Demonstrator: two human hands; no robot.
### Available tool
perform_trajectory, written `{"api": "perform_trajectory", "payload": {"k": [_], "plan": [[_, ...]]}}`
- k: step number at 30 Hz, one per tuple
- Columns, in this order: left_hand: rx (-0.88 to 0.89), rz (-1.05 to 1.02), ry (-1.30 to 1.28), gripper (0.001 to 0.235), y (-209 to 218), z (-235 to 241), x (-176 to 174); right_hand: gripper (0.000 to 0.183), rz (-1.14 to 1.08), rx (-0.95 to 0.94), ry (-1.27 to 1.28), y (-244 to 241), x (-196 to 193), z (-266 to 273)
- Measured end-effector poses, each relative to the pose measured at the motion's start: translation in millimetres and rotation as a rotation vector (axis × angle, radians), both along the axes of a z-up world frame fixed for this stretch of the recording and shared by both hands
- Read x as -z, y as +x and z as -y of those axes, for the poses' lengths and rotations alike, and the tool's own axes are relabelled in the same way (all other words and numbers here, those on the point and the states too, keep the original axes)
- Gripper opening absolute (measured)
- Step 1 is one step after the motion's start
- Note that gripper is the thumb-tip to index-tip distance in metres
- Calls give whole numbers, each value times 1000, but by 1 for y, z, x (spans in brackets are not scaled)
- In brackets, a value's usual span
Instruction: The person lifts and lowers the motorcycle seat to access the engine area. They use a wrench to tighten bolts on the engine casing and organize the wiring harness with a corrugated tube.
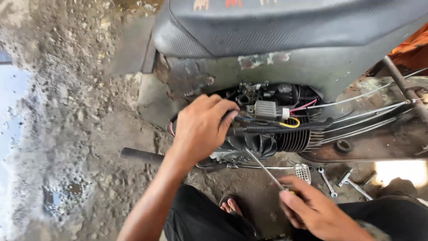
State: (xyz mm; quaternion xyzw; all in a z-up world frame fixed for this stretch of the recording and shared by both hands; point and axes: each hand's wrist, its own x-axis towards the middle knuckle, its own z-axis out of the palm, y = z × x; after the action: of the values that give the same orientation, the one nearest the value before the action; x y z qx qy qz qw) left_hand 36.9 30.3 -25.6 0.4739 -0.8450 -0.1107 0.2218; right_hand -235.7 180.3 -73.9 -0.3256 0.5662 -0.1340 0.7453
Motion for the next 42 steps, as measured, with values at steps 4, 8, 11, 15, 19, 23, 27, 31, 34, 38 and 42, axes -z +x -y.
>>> {"api": "perform_trajectory", "payload": {"k": [4,8,11,15,19,23,27,31,34,38,42], "plan": [[-17,-41,74,15,0,3,-3,34,123,190,24,43,-12,14],[6,-68,127,14,2,5,-5,33,198,302,98,70,-46,20],[-4,-94,183,14,6,8,-9,29,202,370,82,86,-62,24],[0,-133,209,14,7,13,-14,32,159,430,93,102,-83,35],[-58,-70,270,13,4,14,-13,24,125,525,187,112,-92,33],[-48,-101,223,14,2,19,-11,23,140,575,175,120,-104,36],[-53,-113,246,12,5,20,-11,24,100,601,198,127,-118,28],[-84,-84,287,9,6,21,-14,25,104,677,49,137,-86,10],[-61,-106,346,12,7,20,-19,25,109,710,76,141,-82,13],[-56,-62,299,10,6,22,-10,26,140,698,65,136,-80,16],[-45,-19,306,12,6,20,-7,26,200,749,86,135,-71,11]]}}
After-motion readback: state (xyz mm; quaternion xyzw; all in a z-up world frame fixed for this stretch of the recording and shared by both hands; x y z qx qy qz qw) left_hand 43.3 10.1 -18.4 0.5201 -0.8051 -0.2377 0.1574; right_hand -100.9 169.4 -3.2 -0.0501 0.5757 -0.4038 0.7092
